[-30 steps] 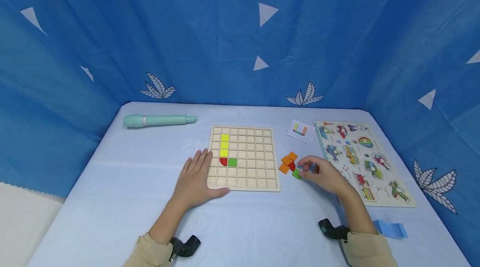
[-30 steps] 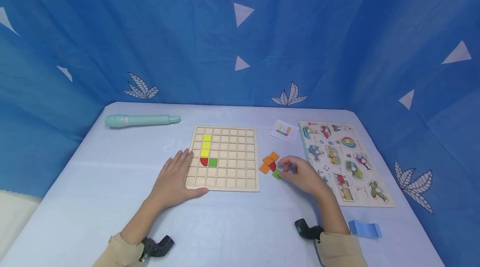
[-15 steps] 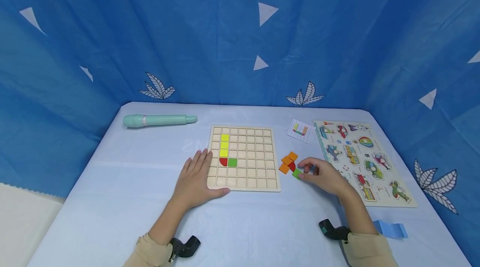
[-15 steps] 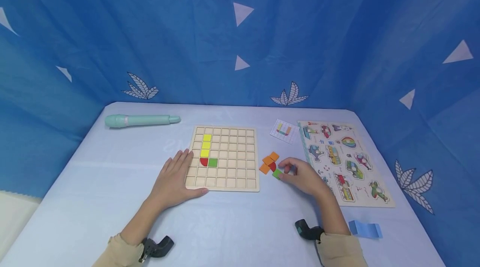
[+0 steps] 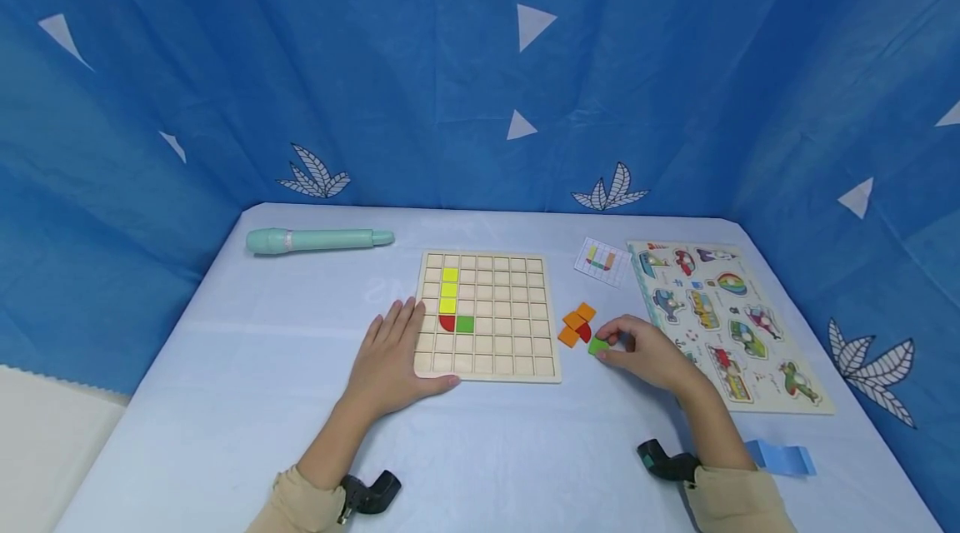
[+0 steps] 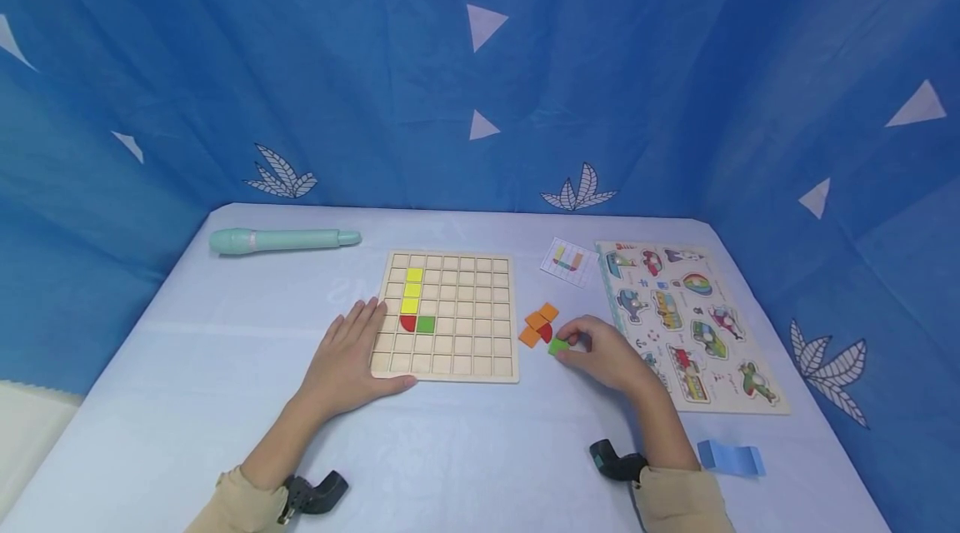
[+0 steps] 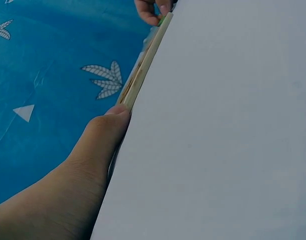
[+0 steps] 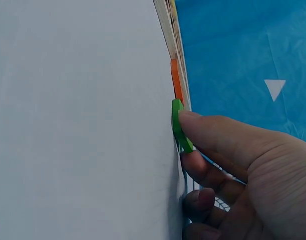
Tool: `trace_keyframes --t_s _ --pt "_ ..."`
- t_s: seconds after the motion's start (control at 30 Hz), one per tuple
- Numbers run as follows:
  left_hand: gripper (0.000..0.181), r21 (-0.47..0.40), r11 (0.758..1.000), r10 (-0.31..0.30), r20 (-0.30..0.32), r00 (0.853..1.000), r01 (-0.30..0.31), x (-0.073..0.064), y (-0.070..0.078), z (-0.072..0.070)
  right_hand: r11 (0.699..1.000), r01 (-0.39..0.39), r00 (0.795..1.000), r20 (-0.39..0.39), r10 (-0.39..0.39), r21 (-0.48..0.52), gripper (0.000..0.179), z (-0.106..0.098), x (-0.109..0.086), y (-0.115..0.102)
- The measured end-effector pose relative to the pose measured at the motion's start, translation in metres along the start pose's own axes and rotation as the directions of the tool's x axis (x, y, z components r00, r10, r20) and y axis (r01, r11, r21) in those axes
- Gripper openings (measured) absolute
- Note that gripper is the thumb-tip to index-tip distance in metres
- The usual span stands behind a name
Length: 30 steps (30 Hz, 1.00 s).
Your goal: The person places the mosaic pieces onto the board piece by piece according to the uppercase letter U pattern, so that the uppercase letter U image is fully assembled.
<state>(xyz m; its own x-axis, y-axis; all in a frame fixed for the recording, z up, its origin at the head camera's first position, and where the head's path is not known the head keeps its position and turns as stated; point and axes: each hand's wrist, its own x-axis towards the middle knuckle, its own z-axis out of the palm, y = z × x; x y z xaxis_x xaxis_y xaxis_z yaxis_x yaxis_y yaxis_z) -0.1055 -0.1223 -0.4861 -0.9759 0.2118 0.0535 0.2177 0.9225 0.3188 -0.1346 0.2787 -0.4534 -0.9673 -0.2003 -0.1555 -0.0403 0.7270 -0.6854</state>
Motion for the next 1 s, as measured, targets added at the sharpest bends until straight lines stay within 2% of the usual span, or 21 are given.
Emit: trace_keyframes --t_s 0.23,0.47,0.73,1.0 --pt "0.126 0.01 1.0 0.0 0.005 1.0 -0.001 -0.0003 0.0006 -0.0004 1.0 -0.014 1.0 0.027 0.014 0.006 0.025 -0.0011 -0.0002 0.0002" --pt "0.126 0.01 1.0 0.001 0.004 1.0 -0.001 -0.0009 0.0008 -0.0008 0.998 0.036 0.997 0.065 -0.039 0.057 0.024 -0.0018 0.0008 0.0025" --pt "0.126 0.013 1.0 0.006 -0.004 1.0 -0.006 -0.0011 0.0006 0.0 0.994 0.054 0.993 0.102 -0.064 0.093 0.024 -0.0023 -0.0016 0.0021" --pt "0.126 0.011 1.0 0.003 -0.005 1.0 -0.003 -0.0019 0.0007 0.0007 0.993 0.043 0.994 0.097 -0.053 0.109 0.02 -0.0024 -0.0028 -0.0017"
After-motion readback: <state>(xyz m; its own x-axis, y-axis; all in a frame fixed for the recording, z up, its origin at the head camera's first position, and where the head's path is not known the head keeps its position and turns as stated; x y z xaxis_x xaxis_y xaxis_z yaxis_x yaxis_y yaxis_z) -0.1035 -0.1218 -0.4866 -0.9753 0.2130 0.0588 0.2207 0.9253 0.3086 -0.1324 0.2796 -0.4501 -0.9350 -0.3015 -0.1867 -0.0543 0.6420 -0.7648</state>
